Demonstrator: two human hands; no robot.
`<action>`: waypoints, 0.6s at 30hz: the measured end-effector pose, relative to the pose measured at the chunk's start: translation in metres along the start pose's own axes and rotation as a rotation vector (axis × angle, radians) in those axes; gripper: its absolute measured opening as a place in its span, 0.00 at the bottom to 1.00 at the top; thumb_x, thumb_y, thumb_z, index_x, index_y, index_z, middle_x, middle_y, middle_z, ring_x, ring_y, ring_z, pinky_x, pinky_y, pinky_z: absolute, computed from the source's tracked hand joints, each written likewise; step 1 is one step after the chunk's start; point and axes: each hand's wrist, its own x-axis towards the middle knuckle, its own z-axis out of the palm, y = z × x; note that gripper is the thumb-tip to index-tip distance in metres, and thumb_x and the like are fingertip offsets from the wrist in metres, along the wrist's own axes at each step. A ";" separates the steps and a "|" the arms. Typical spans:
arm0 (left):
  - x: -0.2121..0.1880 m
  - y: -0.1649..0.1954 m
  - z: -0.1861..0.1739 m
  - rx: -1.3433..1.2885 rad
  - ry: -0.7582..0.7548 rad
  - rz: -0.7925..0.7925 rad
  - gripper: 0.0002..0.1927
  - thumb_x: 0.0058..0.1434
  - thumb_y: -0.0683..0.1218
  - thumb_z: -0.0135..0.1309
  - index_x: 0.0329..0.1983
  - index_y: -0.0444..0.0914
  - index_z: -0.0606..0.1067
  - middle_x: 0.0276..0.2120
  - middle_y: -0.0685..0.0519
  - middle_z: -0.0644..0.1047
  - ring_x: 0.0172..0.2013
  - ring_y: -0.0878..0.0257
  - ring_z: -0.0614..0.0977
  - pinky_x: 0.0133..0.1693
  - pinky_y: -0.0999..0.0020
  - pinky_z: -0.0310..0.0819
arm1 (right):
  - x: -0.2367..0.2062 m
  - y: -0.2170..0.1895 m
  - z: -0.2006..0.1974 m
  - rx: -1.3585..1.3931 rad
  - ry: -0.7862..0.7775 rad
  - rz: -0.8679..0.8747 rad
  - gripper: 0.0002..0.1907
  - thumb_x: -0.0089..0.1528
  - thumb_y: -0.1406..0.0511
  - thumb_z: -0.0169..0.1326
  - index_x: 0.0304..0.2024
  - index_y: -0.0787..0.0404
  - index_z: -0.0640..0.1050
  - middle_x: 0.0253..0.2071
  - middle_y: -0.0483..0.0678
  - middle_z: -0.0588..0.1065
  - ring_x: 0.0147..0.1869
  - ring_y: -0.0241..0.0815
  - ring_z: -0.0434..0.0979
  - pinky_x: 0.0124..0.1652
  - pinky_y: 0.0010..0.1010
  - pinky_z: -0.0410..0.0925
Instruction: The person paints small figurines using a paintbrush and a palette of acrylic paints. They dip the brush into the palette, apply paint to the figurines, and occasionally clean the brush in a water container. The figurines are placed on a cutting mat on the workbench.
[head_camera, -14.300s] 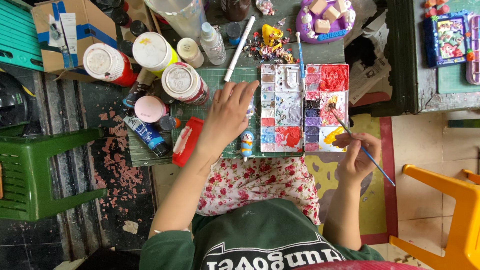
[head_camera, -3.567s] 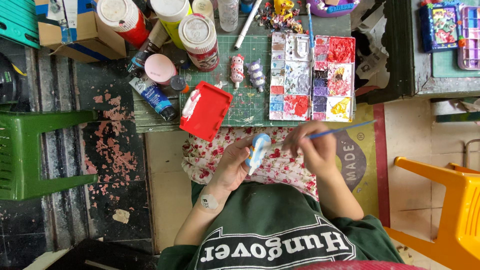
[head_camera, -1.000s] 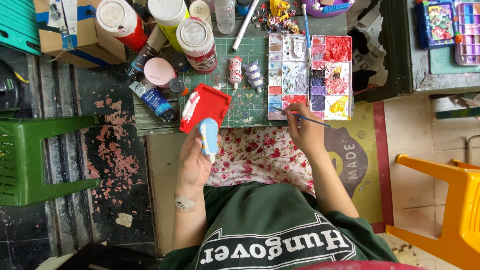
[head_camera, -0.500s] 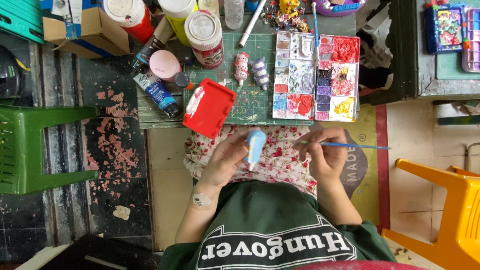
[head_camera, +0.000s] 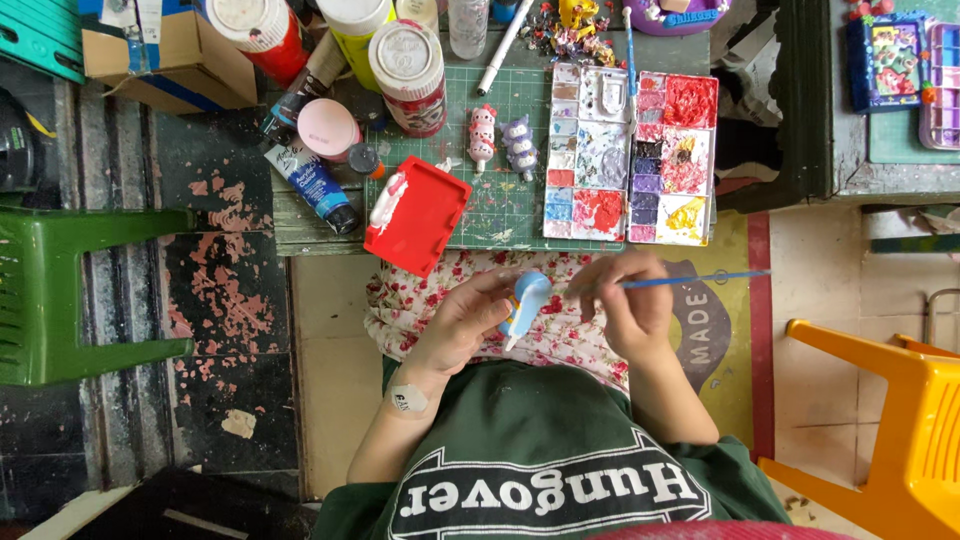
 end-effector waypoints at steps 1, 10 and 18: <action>0.000 0.000 0.001 -0.006 0.007 -0.003 0.27 0.70 0.43 0.55 0.71 0.33 0.67 0.57 0.49 0.77 0.54 0.64 0.79 0.54 0.67 0.76 | 0.001 0.000 0.000 0.004 0.073 -0.002 0.05 0.75 0.69 0.44 0.49 0.61 0.62 0.41 0.61 0.75 0.38 0.41 0.76 0.32 0.26 0.69; 0.003 0.003 0.005 -0.048 0.061 -0.030 0.26 0.70 0.44 0.55 0.69 0.32 0.68 0.57 0.49 0.77 0.53 0.64 0.80 0.52 0.65 0.76 | 0.002 0.002 0.008 -0.181 0.145 -0.169 0.05 0.74 0.68 0.45 0.48 0.61 0.63 0.40 0.60 0.76 0.32 0.39 0.74 0.31 0.26 0.69; 0.001 0.013 0.013 -0.039 0.070 -0.020 0.28 0.68 0.47 0.58 0.69 0.34 0.68 0.56 0.52 0.76 0.53 0.66 0.78 0.53 0.68 0.76 | 0.001 0.006 0.009 -0.203 0.203 -0.157 0.06 0.75 0.67 0.44 0.50 0.62 0.61 0.41 0.62 0.75 0.34 0.41 0.75 0.34 0.28 0.70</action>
